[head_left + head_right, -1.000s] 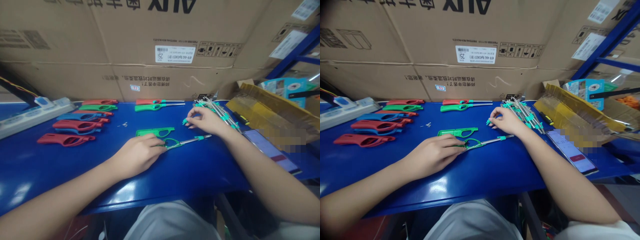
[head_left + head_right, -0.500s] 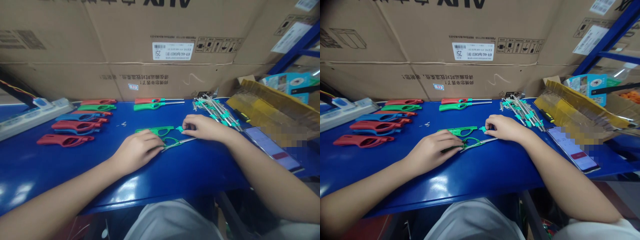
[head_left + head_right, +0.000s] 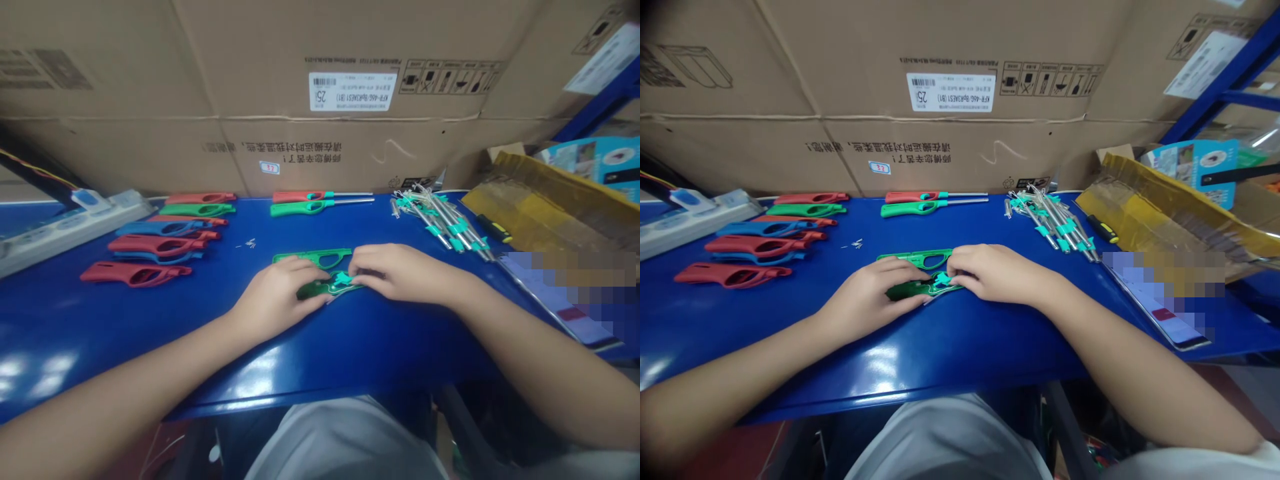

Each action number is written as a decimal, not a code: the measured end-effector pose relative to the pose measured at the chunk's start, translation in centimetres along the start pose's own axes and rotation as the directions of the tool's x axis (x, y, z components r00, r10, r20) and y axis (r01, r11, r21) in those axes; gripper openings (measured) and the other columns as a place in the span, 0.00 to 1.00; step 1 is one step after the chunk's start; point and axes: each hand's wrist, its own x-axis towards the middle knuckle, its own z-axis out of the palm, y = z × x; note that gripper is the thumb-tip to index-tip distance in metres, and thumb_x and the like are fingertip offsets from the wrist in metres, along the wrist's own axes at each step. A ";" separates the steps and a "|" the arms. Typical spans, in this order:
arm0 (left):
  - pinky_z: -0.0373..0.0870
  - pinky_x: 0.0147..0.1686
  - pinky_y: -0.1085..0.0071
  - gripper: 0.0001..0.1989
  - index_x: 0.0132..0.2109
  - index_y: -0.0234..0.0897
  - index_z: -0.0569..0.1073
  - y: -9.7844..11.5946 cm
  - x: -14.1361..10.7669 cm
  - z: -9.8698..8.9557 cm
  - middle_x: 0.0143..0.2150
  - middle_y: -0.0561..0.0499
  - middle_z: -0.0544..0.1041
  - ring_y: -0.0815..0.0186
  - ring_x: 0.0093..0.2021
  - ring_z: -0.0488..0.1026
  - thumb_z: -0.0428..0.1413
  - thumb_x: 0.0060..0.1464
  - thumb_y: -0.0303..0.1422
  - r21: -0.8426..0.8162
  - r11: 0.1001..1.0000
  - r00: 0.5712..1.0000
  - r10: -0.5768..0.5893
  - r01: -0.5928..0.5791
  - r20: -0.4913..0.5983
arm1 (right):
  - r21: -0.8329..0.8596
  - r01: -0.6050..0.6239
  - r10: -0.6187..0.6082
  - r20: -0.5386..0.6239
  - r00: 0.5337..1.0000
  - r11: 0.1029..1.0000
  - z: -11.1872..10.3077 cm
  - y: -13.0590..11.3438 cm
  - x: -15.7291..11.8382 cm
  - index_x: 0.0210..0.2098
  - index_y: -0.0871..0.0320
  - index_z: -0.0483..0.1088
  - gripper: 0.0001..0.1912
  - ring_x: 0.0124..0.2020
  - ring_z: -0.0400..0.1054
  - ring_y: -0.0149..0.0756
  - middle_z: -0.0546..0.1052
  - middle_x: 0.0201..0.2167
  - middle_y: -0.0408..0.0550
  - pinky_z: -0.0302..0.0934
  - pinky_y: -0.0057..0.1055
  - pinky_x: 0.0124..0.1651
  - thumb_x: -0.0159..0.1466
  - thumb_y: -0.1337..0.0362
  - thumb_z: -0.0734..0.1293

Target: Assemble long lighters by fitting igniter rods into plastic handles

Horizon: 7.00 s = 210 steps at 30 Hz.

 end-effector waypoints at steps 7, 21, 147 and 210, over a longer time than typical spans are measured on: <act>0.75 0.47 0.61 0.11 0.47 0.36 0.81 0.0 0.3 0.1 0.43 0.46 0.82 0.57 0.44 0.78 0.64 0.59 0.36 -0.078 0.997 1.000 0.000 -0.001 -0.011 | 0.033 0.055 -0.055 -0.020 0.998 0.998 1.2 0.2 0.4 0.39 0.58 0.72 0.05 0.38 0.70 0.35 0.76 0.39 0.46 0.57 0.29 0.38 0.70 0.67 0.64; 0.73 0.38 0.69 0.11 0.42 0.35 0.80 0.3 0.6 -0.1 0.37 0.50 0.80 0.64 0.37 0.77 0.70 0.51 0.31 -0.238 0.964 0.993 -0.115 0.119 0.030 | -0.094 0.193 -0.199 -0.048 0.979 0.977 1.6 -0.1 0.4 0.35 0.58 0.69 0.08 0.32 0.65 0.33 0.74 0.34 0.46 0.53 0.28 0.33 0.71 0.67 0.62; 0.74 0.46 0.67 0.08 0.47 0.40 0.77 0.9 -0.4 -0.5 0.47 0.51 0.82 0.61 0.48 0.79 0.53 0.68 0.34 0.144 0.973 0.983 0.176 -0.182 0.052 | 0.239 0.052 -0.046 -0.034 0.998 0.969 1.1 0.1 0.6 0.34 0.59 0.74 0.06 0.33 0.68 0.29 0.77 0.34 0.44 0.59 0.25 0.36 0.63 0.75 0.68; 0.73 0.46 0.66 0.09 0.43 0.38 0.78 0.8 -0.2 -0.2 0.45 0.48 0.80 0.60 0.47 0.77 0.52 0.68 0.32 0.109 0.983 0.988 0.144 -0.150 0.065 | 0.178 0.090 -0.086 -0.030 0.996 0.980 1.1 -0.1 0.6 0.35 0.58 0.74 0.07 0.37 0.71 0.33 0.78 0.35 0.46 0.62 0.28 0.42 0.66 0.74 0.65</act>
